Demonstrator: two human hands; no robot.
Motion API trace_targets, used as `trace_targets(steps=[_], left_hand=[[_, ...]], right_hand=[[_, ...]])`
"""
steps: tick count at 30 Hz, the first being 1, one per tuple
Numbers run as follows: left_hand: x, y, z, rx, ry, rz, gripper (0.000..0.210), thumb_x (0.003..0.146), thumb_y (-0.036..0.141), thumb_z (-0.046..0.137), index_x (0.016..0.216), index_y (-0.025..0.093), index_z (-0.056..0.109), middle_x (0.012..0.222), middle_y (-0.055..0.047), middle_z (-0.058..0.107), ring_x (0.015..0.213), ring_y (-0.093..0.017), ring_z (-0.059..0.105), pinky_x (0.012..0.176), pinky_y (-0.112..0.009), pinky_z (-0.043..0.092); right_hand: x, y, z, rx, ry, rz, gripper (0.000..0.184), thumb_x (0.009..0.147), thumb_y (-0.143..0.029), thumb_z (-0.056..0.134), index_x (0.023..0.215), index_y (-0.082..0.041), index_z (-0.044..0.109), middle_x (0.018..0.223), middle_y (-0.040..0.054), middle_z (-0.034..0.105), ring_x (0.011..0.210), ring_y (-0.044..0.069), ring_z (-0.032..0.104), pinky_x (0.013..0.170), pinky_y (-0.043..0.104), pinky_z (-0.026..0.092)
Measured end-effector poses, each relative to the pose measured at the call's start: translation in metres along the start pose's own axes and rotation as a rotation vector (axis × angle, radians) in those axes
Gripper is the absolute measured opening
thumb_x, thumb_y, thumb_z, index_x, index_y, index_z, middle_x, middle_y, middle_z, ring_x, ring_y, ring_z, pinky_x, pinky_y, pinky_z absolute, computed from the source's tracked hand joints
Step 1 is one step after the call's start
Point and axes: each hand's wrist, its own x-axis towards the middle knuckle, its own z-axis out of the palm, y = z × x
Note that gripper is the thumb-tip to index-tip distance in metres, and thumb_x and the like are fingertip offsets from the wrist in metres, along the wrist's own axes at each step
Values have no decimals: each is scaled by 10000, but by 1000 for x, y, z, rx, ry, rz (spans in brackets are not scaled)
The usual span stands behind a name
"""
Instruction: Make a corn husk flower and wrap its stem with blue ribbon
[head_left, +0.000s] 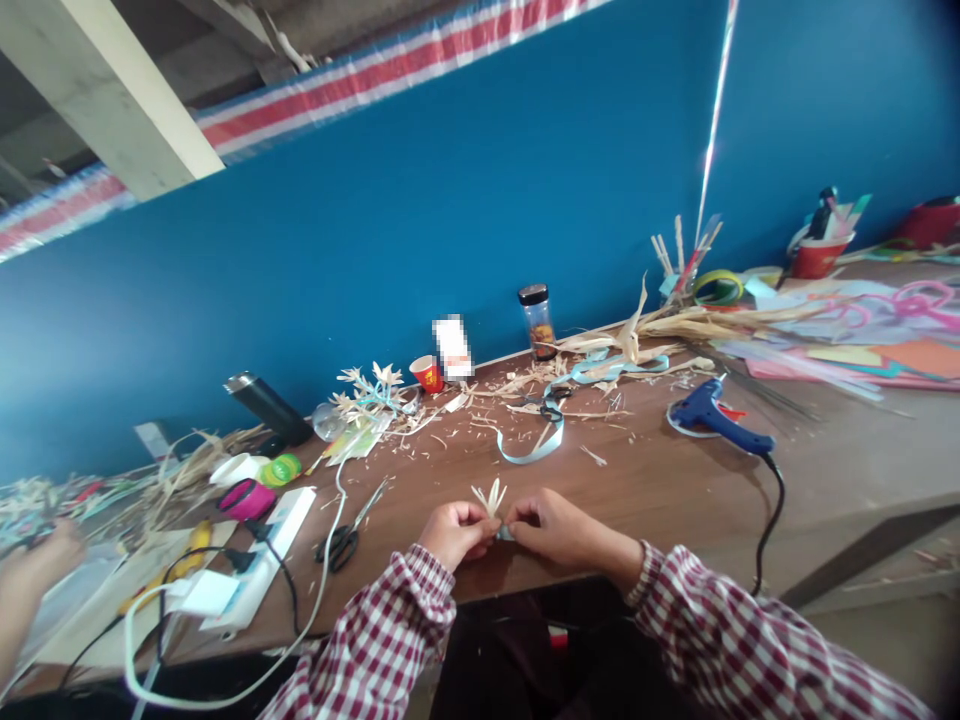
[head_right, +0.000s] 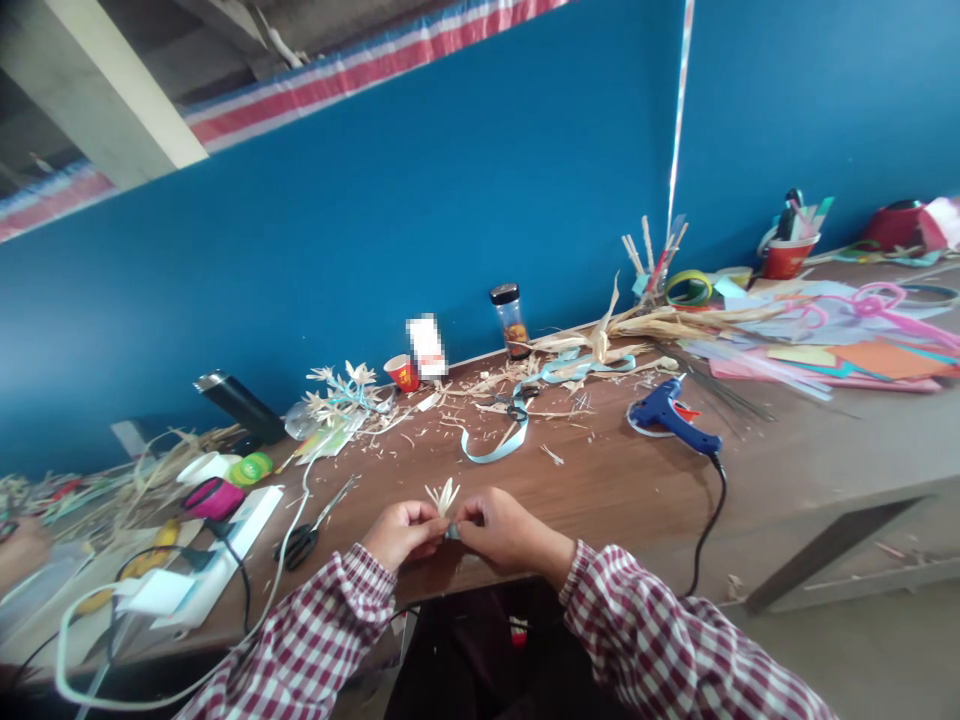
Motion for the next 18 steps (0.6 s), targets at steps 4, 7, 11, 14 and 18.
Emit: trace_targets(steps=[4, 7, 11, 14, 18], left_hand=[[1, -2, 2, -31, -4, 0, 465, 386, 459, 801, 608, 125, 567, 483, 15, 582, 467, -89, 544, 482, -211, 442], [3, -4, 3, -77, -15, 3, 481, 366, 462, 807, 603, 123, 560, 465, 28, 564, 429, -72, 515, 459, -201, 428], [3, -5, 3, -166, -63, 4, 481, 353, 455, 814, 564, 123, 538, 433, 43, 530, 379, -46, 462, 413, -180, 380], [2, -5, 4, -189, -54, -9, 470, 352, 433, 822, 558, 126, 531, 446, 49, 530, 395, -41, 464, 423, -172, 386], [1, -3, 5, -162, -20, -51, 481, 337, 423, 827, 580, 131, 533, 492, 37, 569, 459, -58, 518, 464, -170, 420]], right_hand=[[-1, -1, 1, -11, 12, 15, 193, 739, -216, 463, 677, -123, 621, 548, -38, 497, 510, 70, 388, 448, 167, 273], [-1, -1, 0, -17, 17, 5, 190, 735, -211, 465, 680, -122, 624, 544, -37, 496, 509, 71, 389, 449, 167, 273], [-1, 0, 0, -36, 29, -2, 180, 729, -205, 470, 680, -126, 624, 543, -37, 499, 508, 72, 391, 451, 169, 274], [-1, 1, 1, -59, 39, -11, 173, 721, -195, 473, 671, -127, 624, 541, -36, 504, 510, 75, 394, 459, 173, 282], [-2, 3, 2, -89, 60, -27, 173, 720, -194, 481, 683, -129, 637, 559, -26, 538, 520, 81, 421, 471, 178, 293]])
